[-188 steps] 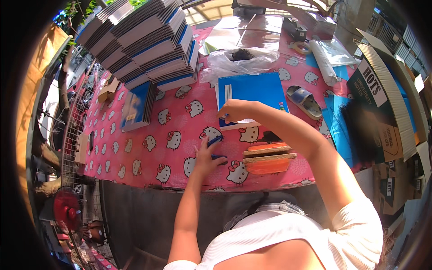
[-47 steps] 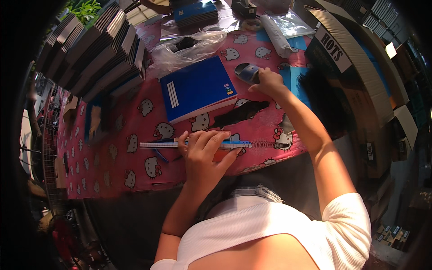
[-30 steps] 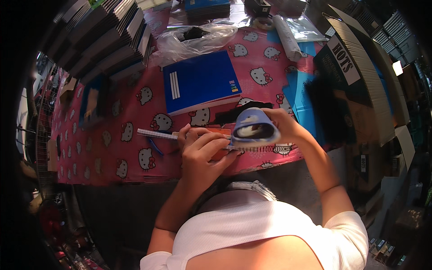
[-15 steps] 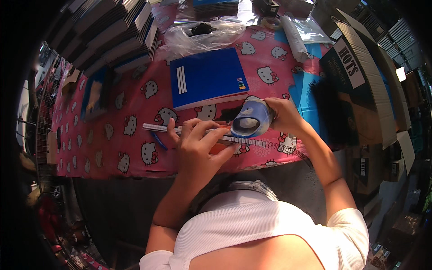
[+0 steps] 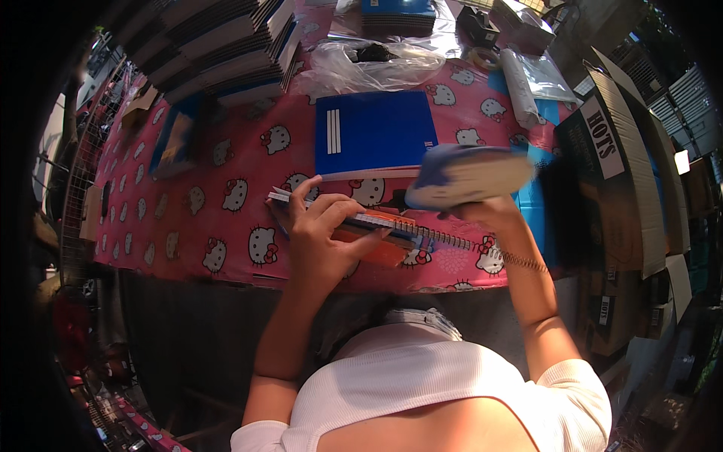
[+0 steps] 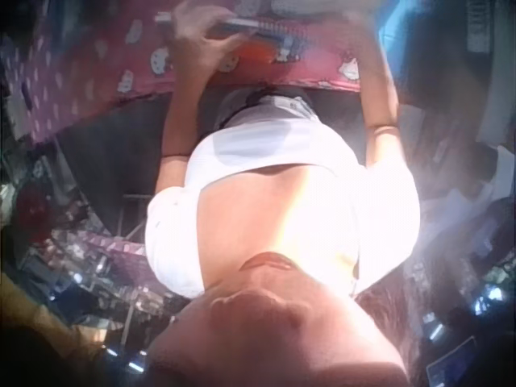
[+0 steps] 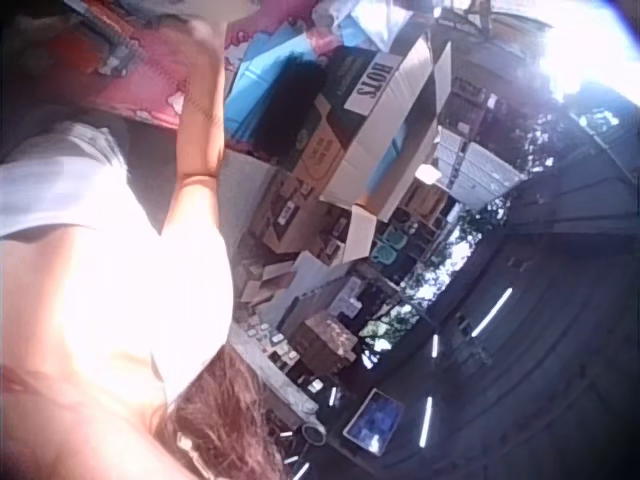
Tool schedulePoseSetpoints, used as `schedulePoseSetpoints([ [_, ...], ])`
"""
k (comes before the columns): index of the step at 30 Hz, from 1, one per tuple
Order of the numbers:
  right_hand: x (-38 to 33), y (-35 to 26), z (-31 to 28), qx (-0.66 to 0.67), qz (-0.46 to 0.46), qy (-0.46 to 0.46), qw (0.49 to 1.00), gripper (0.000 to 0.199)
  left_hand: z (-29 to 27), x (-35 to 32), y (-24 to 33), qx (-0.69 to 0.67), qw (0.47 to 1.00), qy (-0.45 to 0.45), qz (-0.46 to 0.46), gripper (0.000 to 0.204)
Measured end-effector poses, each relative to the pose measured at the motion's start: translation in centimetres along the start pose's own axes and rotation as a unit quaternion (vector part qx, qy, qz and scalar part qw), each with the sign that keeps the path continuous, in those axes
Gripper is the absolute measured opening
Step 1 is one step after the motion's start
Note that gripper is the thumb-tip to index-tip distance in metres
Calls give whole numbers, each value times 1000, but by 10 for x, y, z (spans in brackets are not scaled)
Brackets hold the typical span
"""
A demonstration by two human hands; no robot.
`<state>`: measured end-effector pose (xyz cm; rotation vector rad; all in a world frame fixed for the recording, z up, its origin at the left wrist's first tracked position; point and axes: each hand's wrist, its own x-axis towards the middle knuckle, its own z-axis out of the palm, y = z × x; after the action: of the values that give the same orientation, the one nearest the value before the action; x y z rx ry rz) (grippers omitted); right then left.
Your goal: The person organizes notebooks on a table by cutting the plastic binding spirals with pliers, removing the plastic strips, and stacking the notebooks.
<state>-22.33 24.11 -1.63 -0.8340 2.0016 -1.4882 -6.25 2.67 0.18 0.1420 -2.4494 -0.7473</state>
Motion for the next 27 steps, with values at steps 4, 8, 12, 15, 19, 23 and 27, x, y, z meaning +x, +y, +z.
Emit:
schedulePoseSetpoints([
  [4, 13, 15, 5, -108, -196, -33, 974, 53, -3, -1, -1, -48, 999, -18, -18, 35],
  [8, 19, -5, 9, 73, -116, -68, 988, 48, -11, 2, 0, 39, 999, -8, -25, 40],
  [12, 24, -7, 17, 127, -114, -95, 981, 50, -19, 3, -15, 27, 998, 47, -17, 44],
  [15, 40, -8, 25, 79, -52, -82, 992, 52, -22, 4, -24, 5, 996, 83, -44, 47],
  [19, 58, -14, 33, -339, 3, -75, 938, 54, -19, 0, -33, -123, 982, 76, -120, 48],
  [23, 62, 1, 29, -218, -433, -29, 874, 55, -17, 0, -40, -60, 993, 67, -80, 52],
  [27, 68, -12, 48, -5, -30, -68, 997, 58, -21, -2, -52, -124, 985, 73, -92, 50],
])
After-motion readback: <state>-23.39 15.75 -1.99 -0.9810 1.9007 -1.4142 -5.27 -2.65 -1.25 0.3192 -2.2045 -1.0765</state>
